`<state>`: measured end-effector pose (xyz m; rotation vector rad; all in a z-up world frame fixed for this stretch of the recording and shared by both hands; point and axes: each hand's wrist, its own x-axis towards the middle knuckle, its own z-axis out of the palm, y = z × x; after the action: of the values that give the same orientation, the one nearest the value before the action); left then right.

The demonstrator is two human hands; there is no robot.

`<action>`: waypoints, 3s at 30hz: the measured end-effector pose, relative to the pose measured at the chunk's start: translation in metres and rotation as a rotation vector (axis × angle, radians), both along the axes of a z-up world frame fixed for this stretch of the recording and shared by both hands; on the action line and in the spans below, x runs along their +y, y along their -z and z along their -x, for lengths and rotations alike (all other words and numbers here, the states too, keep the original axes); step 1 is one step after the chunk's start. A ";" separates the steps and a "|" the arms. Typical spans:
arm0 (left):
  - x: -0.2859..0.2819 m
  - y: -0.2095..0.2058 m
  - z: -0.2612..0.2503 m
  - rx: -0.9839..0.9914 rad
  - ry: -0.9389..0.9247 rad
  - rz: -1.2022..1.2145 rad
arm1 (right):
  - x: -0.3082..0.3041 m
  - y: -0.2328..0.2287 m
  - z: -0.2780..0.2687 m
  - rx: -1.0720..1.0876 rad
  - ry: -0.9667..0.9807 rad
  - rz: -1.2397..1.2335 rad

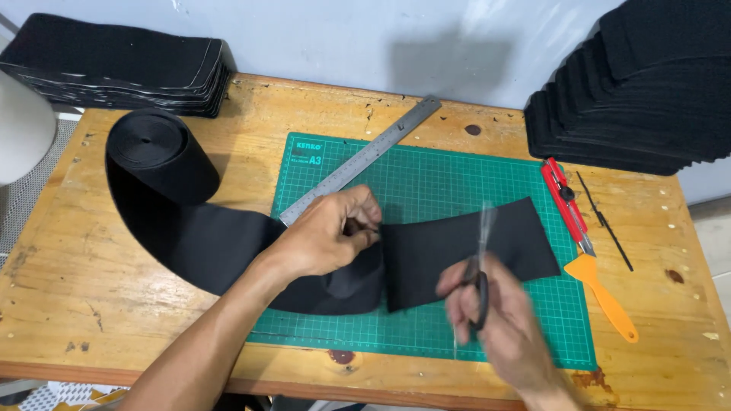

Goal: The person uses a metal ruler and a red utility knife to cut a straight line on a piece of black fabric placed on a green cutting mat. They then switch to scissors to trim the edges of the fabric, folding it to ensure a clean cut, and finally measure the piece again with the ruler.

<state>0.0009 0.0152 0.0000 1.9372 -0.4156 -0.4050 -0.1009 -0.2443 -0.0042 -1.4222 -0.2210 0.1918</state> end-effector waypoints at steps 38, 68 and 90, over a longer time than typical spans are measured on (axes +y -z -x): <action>0.150 -0.045 0.016 -0.633 -0.781 -0.849 | -0.098 0.025 -0.039 -0.004 0.598 1.064; 0.112 0.001 0.060 -0.203 0.139 -0.676 | -0.106 0.021 -0.040 0.042 0.514 1.180; 0.126 0.005 0.057 -0.450 0.067 -0.573 | -0.110 0.023 -0.040 -0.007 0.465 1.130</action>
<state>-0.0565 0.1412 -0.0054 2.5889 -0.7131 -0.1274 -0.0611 -0.3539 -0.0268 -2.5436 0.2765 -0.1066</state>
